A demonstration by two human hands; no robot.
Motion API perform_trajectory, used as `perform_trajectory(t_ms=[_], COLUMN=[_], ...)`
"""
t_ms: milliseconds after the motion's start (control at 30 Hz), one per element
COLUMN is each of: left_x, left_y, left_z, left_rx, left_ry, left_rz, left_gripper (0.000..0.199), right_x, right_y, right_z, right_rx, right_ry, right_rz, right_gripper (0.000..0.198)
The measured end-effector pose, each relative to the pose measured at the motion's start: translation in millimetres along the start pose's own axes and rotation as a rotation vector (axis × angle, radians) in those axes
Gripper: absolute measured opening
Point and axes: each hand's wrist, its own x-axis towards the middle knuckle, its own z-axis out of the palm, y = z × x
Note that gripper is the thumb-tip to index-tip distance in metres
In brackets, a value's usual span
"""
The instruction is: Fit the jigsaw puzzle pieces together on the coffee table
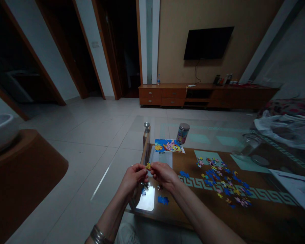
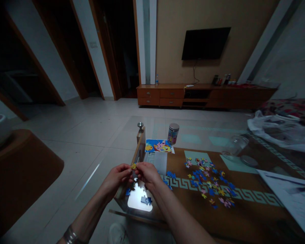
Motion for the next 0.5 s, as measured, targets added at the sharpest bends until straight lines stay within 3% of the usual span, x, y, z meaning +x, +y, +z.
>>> perform_trajectory(t_ms=[267, 500], left_x=[0.8, -2.2], left_y=[2.0, 4.1], left_z=[3.0, 1.4], left_rx=[0.001, -0.024], left_ry=[0.058, 0.012], left_rz=[0.009, 0.015], left_gripper=[0.03, 0.027], right_x=[-4.6, 2.5], right_y=[-2.2, 3.0], right_z=[6.0, 1.2], right_rx=[-0.054, 0.028], right_ry=[0.175, 0.083], right_rz=[-0.215, -0.067], right_gripper=[0.009, 0.022])
